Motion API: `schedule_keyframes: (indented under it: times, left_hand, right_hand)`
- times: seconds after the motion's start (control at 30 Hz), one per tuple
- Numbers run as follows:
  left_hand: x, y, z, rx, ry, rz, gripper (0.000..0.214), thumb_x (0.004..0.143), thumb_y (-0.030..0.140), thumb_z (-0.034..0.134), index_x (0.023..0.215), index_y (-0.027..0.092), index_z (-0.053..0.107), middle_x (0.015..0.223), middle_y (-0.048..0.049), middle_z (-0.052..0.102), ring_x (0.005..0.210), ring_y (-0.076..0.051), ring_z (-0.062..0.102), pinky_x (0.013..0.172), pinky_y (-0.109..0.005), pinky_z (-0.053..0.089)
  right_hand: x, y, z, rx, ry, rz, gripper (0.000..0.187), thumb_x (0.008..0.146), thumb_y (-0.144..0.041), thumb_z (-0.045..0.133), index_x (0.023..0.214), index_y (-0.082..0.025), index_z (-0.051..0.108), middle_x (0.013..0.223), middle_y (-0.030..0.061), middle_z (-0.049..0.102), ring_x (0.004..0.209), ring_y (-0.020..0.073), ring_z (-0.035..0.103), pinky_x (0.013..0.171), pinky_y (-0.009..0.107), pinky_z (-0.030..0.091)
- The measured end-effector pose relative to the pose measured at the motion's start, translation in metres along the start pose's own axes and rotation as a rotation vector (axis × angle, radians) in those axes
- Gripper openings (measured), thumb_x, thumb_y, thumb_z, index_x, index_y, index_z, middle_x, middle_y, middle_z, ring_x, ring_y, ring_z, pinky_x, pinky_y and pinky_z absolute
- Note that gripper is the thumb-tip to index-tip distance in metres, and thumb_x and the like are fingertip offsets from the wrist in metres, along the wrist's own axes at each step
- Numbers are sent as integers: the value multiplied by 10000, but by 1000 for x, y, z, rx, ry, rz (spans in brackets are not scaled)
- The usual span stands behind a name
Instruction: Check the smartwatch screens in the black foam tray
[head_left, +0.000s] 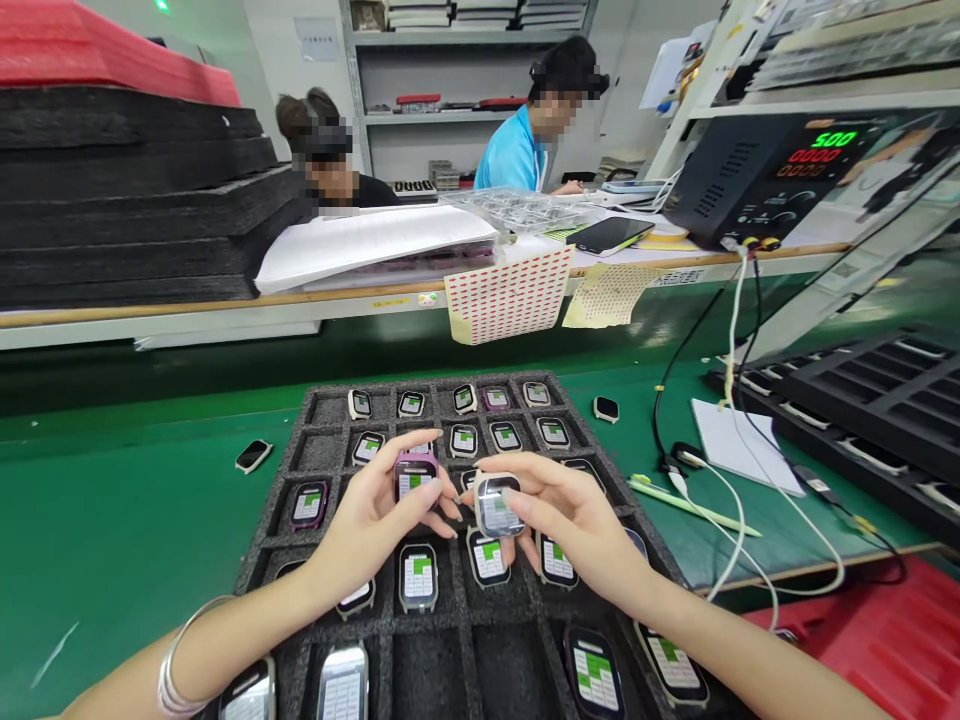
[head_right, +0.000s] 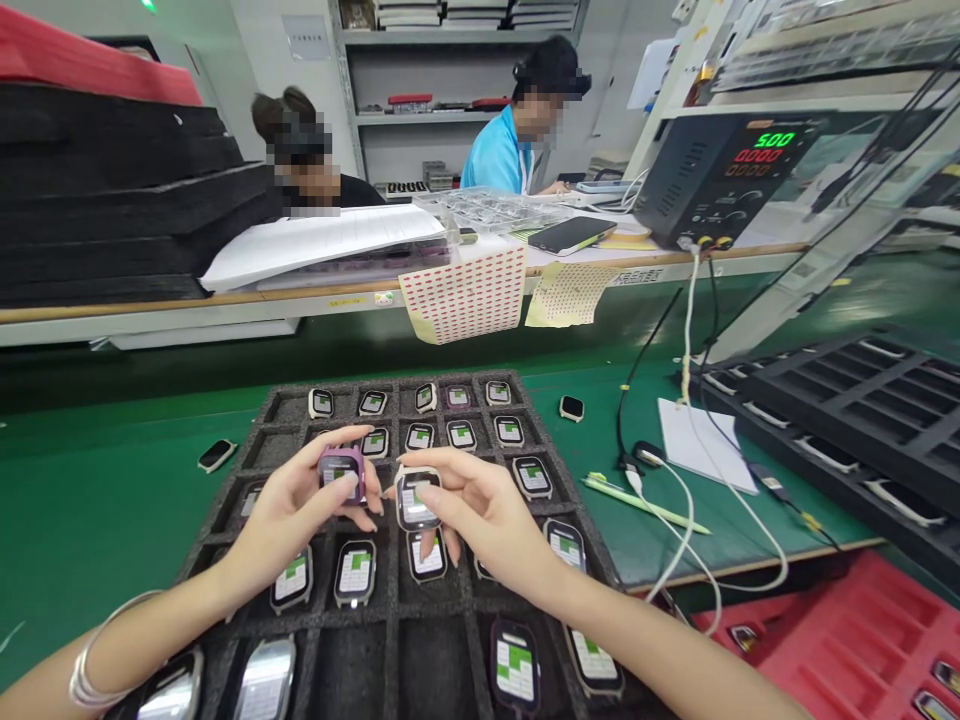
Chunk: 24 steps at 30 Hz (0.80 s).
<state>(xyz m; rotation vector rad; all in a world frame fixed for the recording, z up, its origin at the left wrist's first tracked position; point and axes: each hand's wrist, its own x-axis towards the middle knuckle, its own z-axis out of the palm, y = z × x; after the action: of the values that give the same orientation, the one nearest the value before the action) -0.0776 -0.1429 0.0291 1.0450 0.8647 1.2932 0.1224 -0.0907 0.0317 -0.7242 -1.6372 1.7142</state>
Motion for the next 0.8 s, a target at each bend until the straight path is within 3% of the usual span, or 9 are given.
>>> schedule_keyframes:
  times: [0.13, 0.23, 0.4, 0.6, 0.8]
  left_hand:
    - [2, -2, -2, 47, 30, -7, 417, 868, 293, 582, 1258, 180, 487, 808, -49, 617, 716, -169, 605, 590, -299, 568]
    - [2, -3, -4, 38, 13, 17, 451, 840, 236, 604, 1270, 186, 477, 855, -60, 622, 758, -178, 607, 625, -304, 564]
    - [-2, -5, -4, -53, -60, 15, 653, 765, 109, 657, 1345, 233, 385, 980, -61, 605, 864, -183, 598, 768, -338, 547]
    - [-5, -5, -2, -44, -20, -40, 644, 831, 158, 623, 1395, 231, 320, 964, -65, 615, 844, -176, 606, 760, -333, 552]
    - [-16, -7, -3, -68, -86, -96, 788, 782, 90, 668, 1422, 276, 246, 1037, -57, 595, 939, -185, 608, 899, -378, 508]
  right_hand:
    - [-2, -2, 0, 99, -107, 1, 443, 839, -276, 659, 1254, -202, 523, 1006, 91, 665, 677, 178, 683, 465, 211, 517]
    - [-2, -2, 2, 80, -109, 13, 525, 797, -208, 699, 1282, -209, 498, 1061, 97, 660, 768, 187, 684, 506, 212, 535]
    - [-2, 0, 4, -2, -55, 21, 539, 802, -146, 680, 1300, -209, 485, 1014, 75, 679, 692, 144, 671, 474, 185, 525]
    - [-7, -3, 4, -96, -55, 1, 593, 782, -140, 703, 1326, -212, 478, 1120, 94, 644, 769, 162, 669, 533, 208, 542]
    - [-11, -3, 1, -191, -139, 27, 609, 814, -138, 655, 1366, -200, 405, 1060, 84, 659, 750, 160, 674, 563, 224, 544]
